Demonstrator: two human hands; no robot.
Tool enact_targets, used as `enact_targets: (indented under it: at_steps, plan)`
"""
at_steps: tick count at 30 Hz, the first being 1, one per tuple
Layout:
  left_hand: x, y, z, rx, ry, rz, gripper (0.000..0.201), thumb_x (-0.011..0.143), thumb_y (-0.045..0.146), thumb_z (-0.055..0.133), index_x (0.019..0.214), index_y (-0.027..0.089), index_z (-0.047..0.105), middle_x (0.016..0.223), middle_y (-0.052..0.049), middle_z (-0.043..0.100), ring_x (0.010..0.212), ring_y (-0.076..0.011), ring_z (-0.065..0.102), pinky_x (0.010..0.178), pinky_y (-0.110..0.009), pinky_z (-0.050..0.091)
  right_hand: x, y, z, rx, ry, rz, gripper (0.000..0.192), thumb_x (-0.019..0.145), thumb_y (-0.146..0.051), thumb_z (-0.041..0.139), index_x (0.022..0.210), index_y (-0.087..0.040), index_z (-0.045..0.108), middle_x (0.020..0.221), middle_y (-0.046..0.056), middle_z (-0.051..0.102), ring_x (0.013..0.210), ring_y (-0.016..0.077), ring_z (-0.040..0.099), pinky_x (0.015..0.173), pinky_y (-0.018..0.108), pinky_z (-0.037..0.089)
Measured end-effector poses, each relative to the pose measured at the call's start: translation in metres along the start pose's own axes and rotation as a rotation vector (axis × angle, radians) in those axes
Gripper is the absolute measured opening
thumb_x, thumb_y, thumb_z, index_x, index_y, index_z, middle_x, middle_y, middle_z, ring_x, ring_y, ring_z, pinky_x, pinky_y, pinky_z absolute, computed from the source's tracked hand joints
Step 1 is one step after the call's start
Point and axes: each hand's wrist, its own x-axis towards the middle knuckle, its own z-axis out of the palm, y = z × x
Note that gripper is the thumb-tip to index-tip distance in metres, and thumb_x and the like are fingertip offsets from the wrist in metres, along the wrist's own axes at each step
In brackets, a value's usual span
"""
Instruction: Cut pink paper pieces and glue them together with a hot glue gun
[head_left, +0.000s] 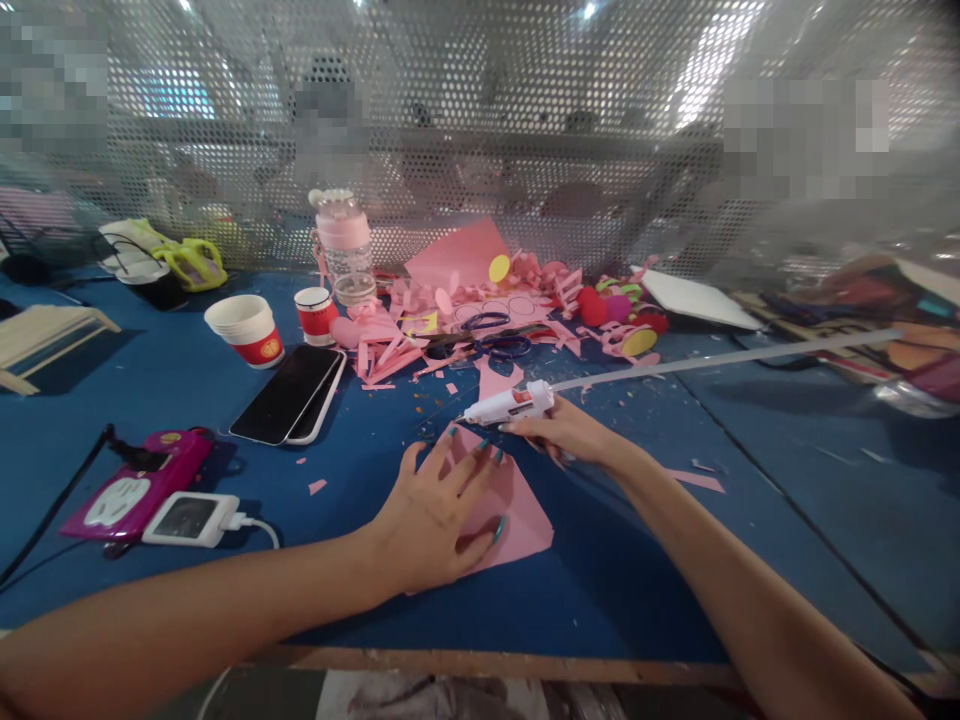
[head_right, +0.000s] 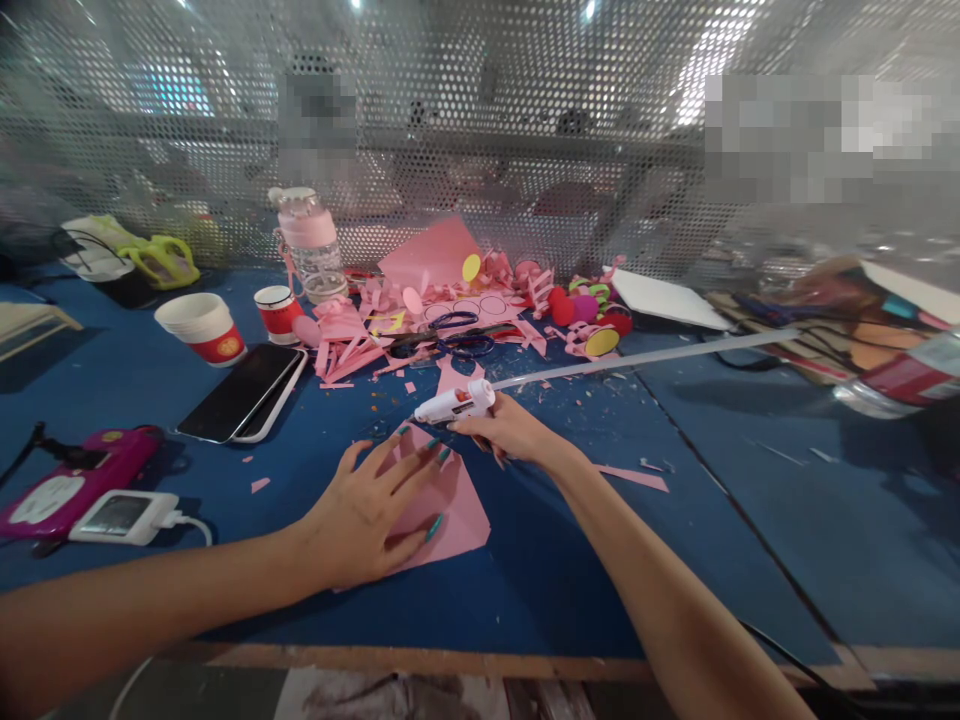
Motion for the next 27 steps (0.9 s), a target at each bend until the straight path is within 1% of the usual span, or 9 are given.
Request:
enact_targets:
  at_steps: [9, 15, 19, 23, 27]
  plan:
    - [-0.0002, -0.0003, 0.0011, 0.009, 0.006, 0.004, 0.061, 0.091, 0.048, 0.035, 0.142, 0.016, 0.031, 0.143, -0.007, 0.042, 0.128, -0.0385, 0.034, 0.093, -0.053, 0.028, -0.0013, -0.0006, -0.0004, 0.002, -0.015, -0.007, 0.024, 0.065, -0.034, 0.068, 0.061, -0.018, 0.052, 0.038, -0.008, 0.047, 0.026, 0.0060, 0.040, 0.027, 0.018, 0.033]
    - [-0.0003, -0.0005, 0.0018, 0.011, 0.010, 0.004, 0.060, 0.091, 0.048, 0.033, 0.142, 0.015, 0.032, 0.142, -0.007, 0.043, 0.128, -0.0382, 0.033, 0.093, -0.053, 0.027, -0.0007, 0.0001, 0.0001, 0.015, -0.018, -0.025, 0.022, 0.065, -0.033, 0.068, 0.063, -0.017, 0.053, 0.038, -0.008, 0.048, 0.026, 0.0054, 0.039, 0.026, 0.017, 0.032]
    - [-0.0003, -0.0005, 0.0015, 0.017, 0.015, 0.005, 0.060, 0.091, 0.047, 0.033, 0.142, 0.015, 0.032, 0.142, -0.008, 0.043, 0.128, -0.0382, 0.034, 0.093, -0.052, 0.028, -0.0012, -0.0004, -0.0002, 0.004, -0.010, -0.013, 0.022, 0.065, -0.033, 0.068, 0.063, -0.018, 0.052, 0.038, -0.008, 0.047, 0.026, 0.0054, 0.039, 0.026, 0.017, 0.032]
    - [-0.0002, -0.0002, 0.0010, 0.028, 0.023, 0.008, 0.060, 0.091, 0.047, 0.034, 0.141, 0.014, 0.035, 0.141, -0.009, 0.045, 0.128, -0.0377, 0.035, 0.093, -0.052, 0.029, -0.0022, -0.0008, -0.0002, -0.024, -0.018, -0.014, 0.020, 0.066, -0.034, 0.066, 0.069, -0.017, 0.054, 0.040, -0.008, 0.048, 0.027, 0.0058, 0.040, 0.028, 0.017, 0.033]
    - [-0.0003, -0.0001, 0.0015, 0.043, 0.036, 0.011, 0.060, 0.090, 0.047, 0.036, 0.141, 0.015, 0.034, 0.140, -0.011, 0.045, 0.128, -0.0369, 0.036, 0.092, -0.051, 0.030, -0.0064, -0.0040, -0.0043, -0.064, -0.011, -0.058, 0.025, 0.064, -0.037, 0.067, 0.076, -0.017, 0.057, 0.045, -0.007, 0.050, 0.030, 0.0066, 0.040, 0.029, 0.020, 0.034]
